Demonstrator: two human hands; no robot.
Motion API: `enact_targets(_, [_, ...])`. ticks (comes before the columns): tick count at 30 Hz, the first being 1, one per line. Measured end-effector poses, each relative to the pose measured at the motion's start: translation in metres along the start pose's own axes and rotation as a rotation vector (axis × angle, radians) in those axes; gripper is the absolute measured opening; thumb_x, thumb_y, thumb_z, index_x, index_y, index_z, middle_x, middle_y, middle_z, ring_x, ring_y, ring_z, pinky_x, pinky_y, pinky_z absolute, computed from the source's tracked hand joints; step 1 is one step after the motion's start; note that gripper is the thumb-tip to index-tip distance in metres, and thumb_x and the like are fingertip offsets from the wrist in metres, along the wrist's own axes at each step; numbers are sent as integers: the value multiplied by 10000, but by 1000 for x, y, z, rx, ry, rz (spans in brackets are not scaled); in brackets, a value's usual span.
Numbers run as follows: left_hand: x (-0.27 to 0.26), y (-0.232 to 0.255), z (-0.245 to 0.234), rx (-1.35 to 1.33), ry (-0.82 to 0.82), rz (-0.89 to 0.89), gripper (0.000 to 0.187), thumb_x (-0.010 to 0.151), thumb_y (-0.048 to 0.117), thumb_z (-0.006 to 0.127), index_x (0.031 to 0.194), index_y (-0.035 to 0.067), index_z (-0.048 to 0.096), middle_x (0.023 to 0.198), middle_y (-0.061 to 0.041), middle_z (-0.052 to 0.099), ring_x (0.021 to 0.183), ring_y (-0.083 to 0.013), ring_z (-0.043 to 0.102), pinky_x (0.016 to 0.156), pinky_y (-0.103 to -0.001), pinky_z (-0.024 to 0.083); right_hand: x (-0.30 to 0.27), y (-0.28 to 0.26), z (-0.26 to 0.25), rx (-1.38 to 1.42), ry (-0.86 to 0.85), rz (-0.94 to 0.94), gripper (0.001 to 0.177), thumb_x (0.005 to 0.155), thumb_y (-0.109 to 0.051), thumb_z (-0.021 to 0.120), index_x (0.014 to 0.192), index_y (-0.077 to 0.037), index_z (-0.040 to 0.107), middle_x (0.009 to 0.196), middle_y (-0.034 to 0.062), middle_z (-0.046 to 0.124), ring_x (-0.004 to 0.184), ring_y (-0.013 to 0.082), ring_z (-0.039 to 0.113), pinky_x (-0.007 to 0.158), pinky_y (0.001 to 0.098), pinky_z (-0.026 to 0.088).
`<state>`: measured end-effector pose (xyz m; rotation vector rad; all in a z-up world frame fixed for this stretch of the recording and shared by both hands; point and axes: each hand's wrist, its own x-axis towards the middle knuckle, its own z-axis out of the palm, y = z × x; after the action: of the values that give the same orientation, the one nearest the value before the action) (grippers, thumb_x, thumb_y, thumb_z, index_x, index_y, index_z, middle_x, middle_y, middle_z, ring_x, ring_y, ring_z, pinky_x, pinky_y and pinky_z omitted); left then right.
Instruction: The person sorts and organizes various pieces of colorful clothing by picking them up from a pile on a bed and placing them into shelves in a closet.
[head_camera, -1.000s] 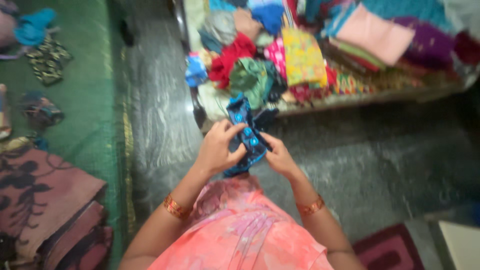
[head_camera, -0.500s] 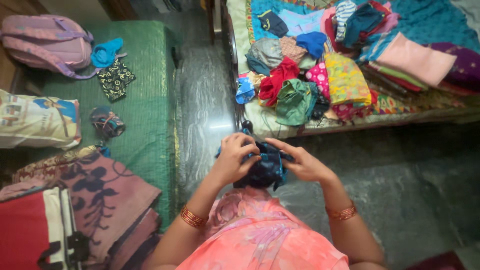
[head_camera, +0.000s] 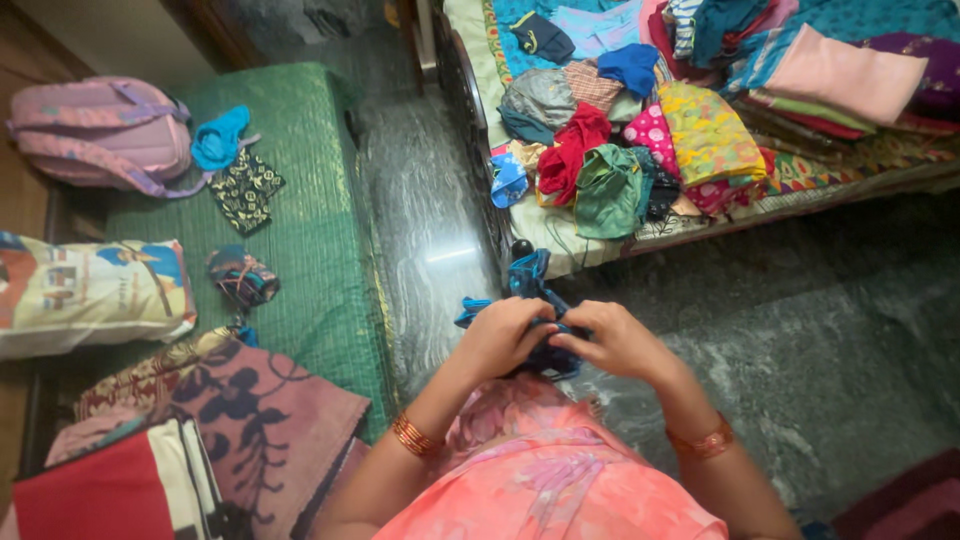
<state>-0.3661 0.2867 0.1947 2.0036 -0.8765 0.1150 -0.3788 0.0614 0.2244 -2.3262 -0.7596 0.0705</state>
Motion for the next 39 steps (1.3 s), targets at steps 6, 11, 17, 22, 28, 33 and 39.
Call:
enact_targets(6, [-10, -30, -28, 98, 4, -103, 329, 848, 307, 788, 1043, 69, 674, 1002, -118, 714, 940, -337, 678, 842, -433, 534, -15, 14, -9, -71, 72, 42, 283, 882, -283, 741, 798, -28, 651, 757, 177, 628, 760, 365, 637, 669, 454, 499])
enact_targets(11, [-7, -37, -18, 85, 22, 42, 424, 756, 285, 834, 1060, 37, 674, 1057, -167, 674, 978, -397, 638, 842, -457, 507, -24, 21, -22, -66, 105, 94, 314, 875, -304, 741, 789, -21, 637, 754, 179, 628, 739, 373, 630, 644, 458, 484])
enact_targets(17, [22, -56, 24, -93, 48, -138, 183, 861, 15, 676, 1041, 53, 680, 1037, -135, 698, 976, -336, 695, 868, -392, 555, -36, 36, -53, -61, 71, 141, 397, 778, -324, 828, 719, -9, 594, 711, 172, 600, 681, 356, 606, 615, 448, 474])
enact_targets(22, [61, -55, 28, -148, 17, -145, 259, 862, -66, 631, 1088, 54, 674, 1056, -140, 710, 985, -323, 711, 872, -381, 567, -55, 64, -75, -105, -4, 77, 352, 754, -286, 832, 722, -25, 599, 721, 165, 610, 692, 362, 604, 616, 449, 470])
enact_targets(28, [101, -33, 51, -54, 80, -4, 401, 888, -96, 586, 1253, 61, 641, 1127, -181, 703, 1064, -384, 672, 940, -425, 523, -81, 87, -93, -87, 60, 111, 329, 853, -214, 788, 734, -8, 560, 709, 201, 563, 649, 384, 567, 582, 448, 452])
enact_targets(33, [127, -17, 79, -153, 279, -96, 320, 958, 16, 684, 1270, 84, 657, 1044, -133, 710, 867, -259, 631, 767, -341, 498, -102, 99, -118, -57, 87, 318, 324, 889, -181, 790, 780, 19, 560, 701, 195, 550, 615, 330, 547, 604, 427, 465])
enact_targets(39, [158, -24, 123, -351, 327, -326, 339, 955, 101, 742, 1282, 95, 653, 843, -25, 666, 710, -55, 564, 608, -242, 440, -103, 135, -146, 185, 205, 261, 481, 878, -22, 693, 1350, -54, 605, 1266, 96, 692, 1181, 161, 647, 969, 302, 498])
